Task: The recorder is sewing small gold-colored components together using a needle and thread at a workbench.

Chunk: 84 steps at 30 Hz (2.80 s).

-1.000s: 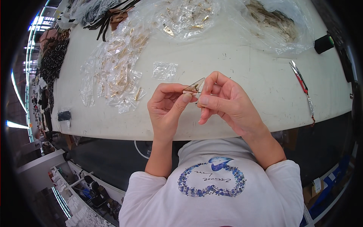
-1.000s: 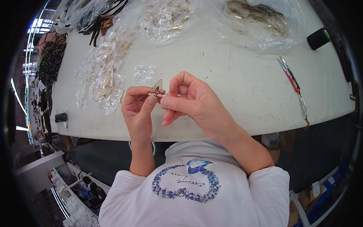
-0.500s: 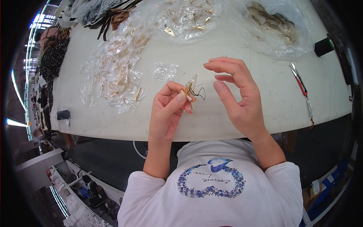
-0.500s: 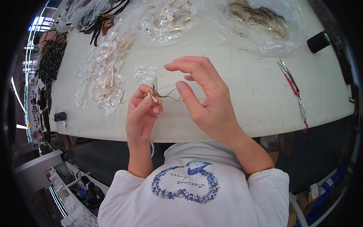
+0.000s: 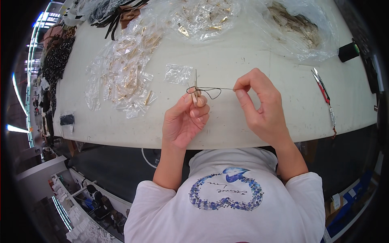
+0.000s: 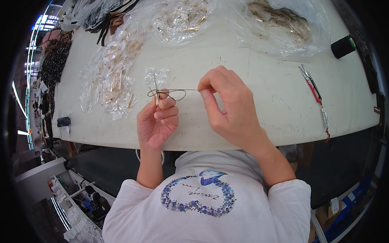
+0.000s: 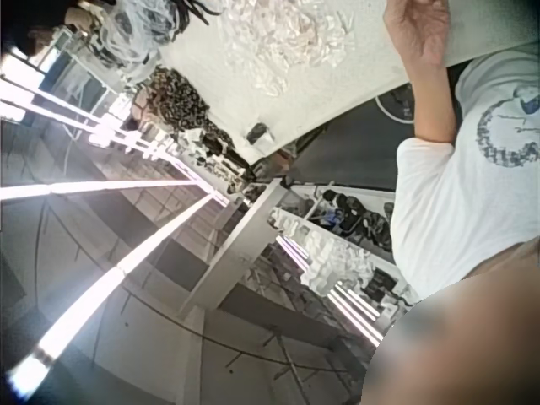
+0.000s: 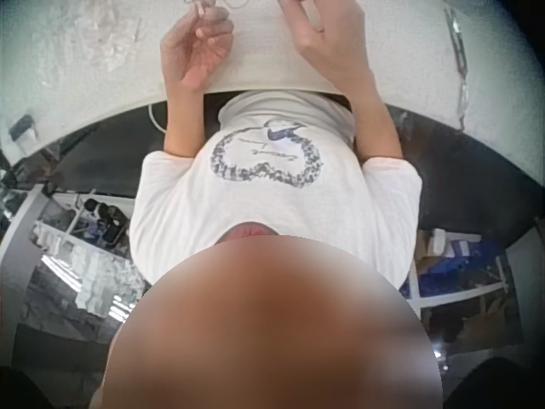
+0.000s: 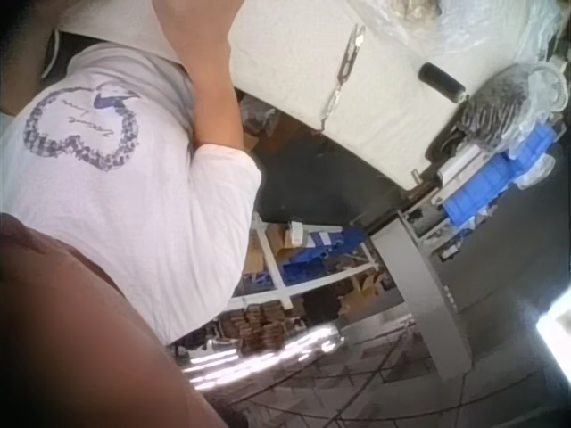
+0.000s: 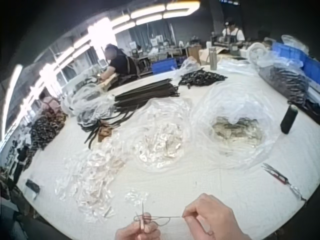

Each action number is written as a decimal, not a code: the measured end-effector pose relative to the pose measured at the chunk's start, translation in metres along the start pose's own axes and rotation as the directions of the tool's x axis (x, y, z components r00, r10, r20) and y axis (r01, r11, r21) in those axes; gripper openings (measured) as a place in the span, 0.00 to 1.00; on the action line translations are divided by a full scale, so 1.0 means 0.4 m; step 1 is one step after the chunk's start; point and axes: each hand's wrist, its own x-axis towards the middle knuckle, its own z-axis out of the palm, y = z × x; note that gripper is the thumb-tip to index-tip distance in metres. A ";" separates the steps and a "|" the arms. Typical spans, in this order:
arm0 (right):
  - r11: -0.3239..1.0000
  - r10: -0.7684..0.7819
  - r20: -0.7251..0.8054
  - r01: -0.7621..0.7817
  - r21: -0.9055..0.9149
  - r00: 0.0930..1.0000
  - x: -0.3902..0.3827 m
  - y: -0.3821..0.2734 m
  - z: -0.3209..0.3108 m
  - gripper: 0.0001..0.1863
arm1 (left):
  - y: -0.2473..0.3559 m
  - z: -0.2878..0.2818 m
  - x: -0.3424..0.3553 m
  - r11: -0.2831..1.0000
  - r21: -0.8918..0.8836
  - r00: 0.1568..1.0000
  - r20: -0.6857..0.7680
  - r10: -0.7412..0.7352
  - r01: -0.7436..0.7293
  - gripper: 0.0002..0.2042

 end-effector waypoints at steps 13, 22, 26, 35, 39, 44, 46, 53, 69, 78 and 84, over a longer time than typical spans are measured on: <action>0.534 0.351 -0.192 -0.027 0.845 0.917 -0.006 0.102 -0.207 0.08 | 0.008 -0.014 0.011 0.985 -0.170 0.999 0.047 0.017 -0.009 0.08; 0.148 0.428 -0.283 0.243 0.959 0.858 -0.001 0.105 -0.296 0.12 | -0.005 -0.022 0.003 1.000 -0.005 1.000 -0.018 -0.006 0.006 0.09; 0.164 0.305 -0.289 0.250 0.954 0.907 -0.004 0.089 -0.281 0.12 | -0.014 0.004 0.005 0.947 0.310 0.993 -0.055 0.106 -0.084 0.08; 0.761 0.258 -0.003 -0.201 0.617 0.966 -0.023 -0.008 -0.009 0.07 | -0.053 0.067 -0.009 0.437 0.874 0.904 0.007 0.428 -0.214 0.05; 0.826 0.190 0.017 -0.169 0.538 0.982 -0.022 -0.018 0.017 0.07 | -0.059 0.070 -0.010 0.426 0.872 0.906 0.044 0.420 -0.240 0.06; 0.760 0.215 0.085 -0.222 0.612 0.973 -0.031 -0.020 0.030 0.07 | -0.056 0.071 -0.010 0.416 0.873 0.904 0.063 0.422 -0.255 0.06; 0.719 0.226 0.107 -0.240 0.652 0.968 -0.033 -0.018 0.033 0.07 | -0.053 0.068 -0.012 0.424 0.874 0.913 0.052 0.405 -0.238 0.06; 0.662 0.251 0.150 -0.283 0.694 0.956 -0.035 -0.013 0.038 0.07 | -0.044 0.055 -0.010 0.478 0.856 0.934 0.013 0.358 -0.195 0.06; 0.646 0.247 0.206 -0.319 0.693 0.947 -0.033 -0.010 0.031 0.07 | -0.044 0.049 -0.005 0.500 0.847 0.951 0.021 0.309 -0.181 0.06; 0.705 0.205 0.190 -0.280 0.651 0.960 -0.033 -0.004 0.029 0.06 | -0.042 0.049 -0.008 0.491 0.852 0.953 0.027 0.303 -0.180 0.06; 0.750 0.181 0.178 -0.253 0.612 0.967 -0.032 0.004 0.023 0.06 | -0.031 0.037 -0.011 0.498 0.840 0.961 0.094 0.261 -0.217 0.06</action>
